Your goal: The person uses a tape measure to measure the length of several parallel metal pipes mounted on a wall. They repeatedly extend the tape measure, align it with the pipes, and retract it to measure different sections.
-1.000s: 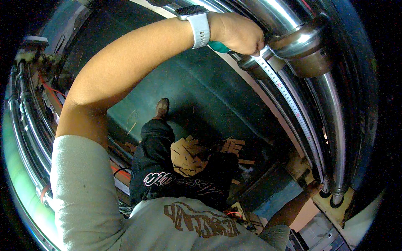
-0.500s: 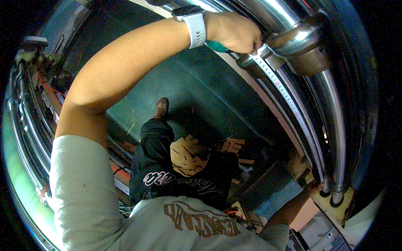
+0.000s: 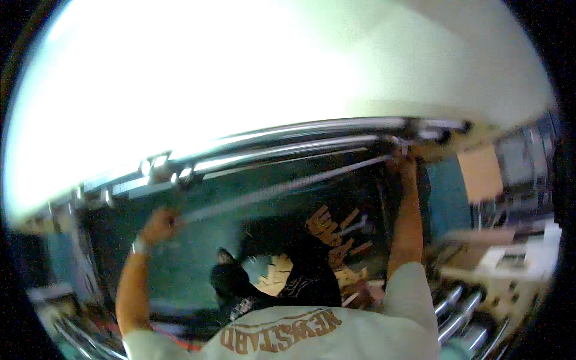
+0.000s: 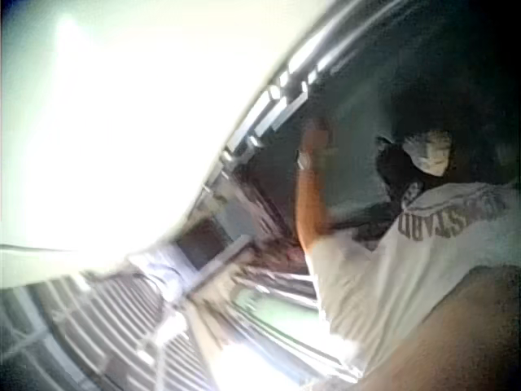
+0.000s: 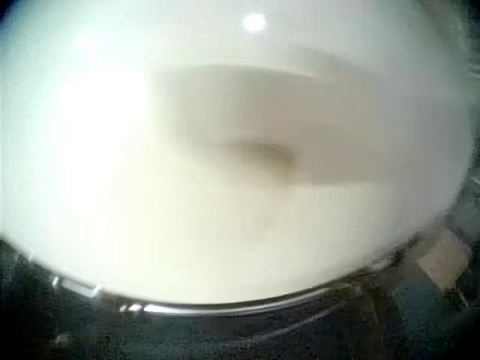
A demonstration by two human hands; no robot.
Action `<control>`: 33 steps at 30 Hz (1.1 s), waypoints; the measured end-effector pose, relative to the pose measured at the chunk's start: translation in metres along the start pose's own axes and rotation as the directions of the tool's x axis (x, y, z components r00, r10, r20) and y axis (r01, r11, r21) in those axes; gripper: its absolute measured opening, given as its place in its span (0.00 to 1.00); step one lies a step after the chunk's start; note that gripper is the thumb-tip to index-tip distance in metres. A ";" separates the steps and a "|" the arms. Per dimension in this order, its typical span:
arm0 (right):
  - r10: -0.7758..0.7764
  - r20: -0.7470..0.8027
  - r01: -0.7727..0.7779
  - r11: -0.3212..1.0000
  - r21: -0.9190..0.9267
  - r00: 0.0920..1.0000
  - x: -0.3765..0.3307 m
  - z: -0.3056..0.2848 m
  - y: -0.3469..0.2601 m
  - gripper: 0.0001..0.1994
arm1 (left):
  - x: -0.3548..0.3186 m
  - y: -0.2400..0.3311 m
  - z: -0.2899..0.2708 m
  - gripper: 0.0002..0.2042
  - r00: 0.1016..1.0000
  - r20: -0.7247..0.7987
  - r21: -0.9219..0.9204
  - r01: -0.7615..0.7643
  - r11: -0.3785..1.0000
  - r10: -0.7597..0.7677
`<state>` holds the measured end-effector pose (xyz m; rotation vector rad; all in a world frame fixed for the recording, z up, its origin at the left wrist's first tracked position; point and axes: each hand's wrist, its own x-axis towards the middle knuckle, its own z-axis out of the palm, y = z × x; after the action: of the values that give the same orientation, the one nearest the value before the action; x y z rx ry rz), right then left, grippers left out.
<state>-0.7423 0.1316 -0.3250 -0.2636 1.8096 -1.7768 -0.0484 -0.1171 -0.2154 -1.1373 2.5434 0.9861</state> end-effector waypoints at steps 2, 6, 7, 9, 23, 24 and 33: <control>-0.473 0.094 0.482 0.850 -0.212 0.876 0.019 -0.052 0.007 0.11 | -0.014 0.011 0.029 0.10 0.997 0.076 -0.236 -0.002 0.972 0.020; -0.297 0.224 0.371 0.696 -0.615 0.928 -0.020 -0.046 -0.017 0.09 | -0.057 0.016 0.087 0.09 0.925 0.336 -0.456 0.324 0.829 -0.177; -0.280 0.271 0.390 0.639 -0.663 0.921 -0.017 -0.059 -0.018 0.09 | -0.045 0.087 0.067 0.09 0.936 0.334 -0.079 0.142 0.987 -0.108; -0.251 0.385 0.460 0.497 -0.736 0.888 -0.021 -0.040 -0.027 0.10 | -0.054 0.032 0.101 0.11 0.911 0.410 -0.141 0.109 0.984 -0.042; -0.371 0.802 0.825 -0.140 -0.548 0.469 0.031 -0.046 -0.043 0.11 | -0.029 0.009 0.167 0.11 0.773 0.538 0.088 0.345 0.935 -0.336; -0.371 0.796 0.820 -0.136 -0.557 0.479 0.028 -0.045 -0.050 0.10 | -0.020 0.027 0.167 0.11 0.749 0.546 0.111 0.380 0.918 -0.375; -0.275 0.798 0.763 -0.246 -0.597 0.536 0.039 -0.031 -0.074 0.09 | 0.005 0.089 0.169 0.09 0.726 0.569 -0.127 0.542 0.831 -0.387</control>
<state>-0.8086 0.1305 -0.2662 -2.2073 2.4016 -0.1892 -0.1324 0.0312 -0.3016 -1.2772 1.6003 1.3186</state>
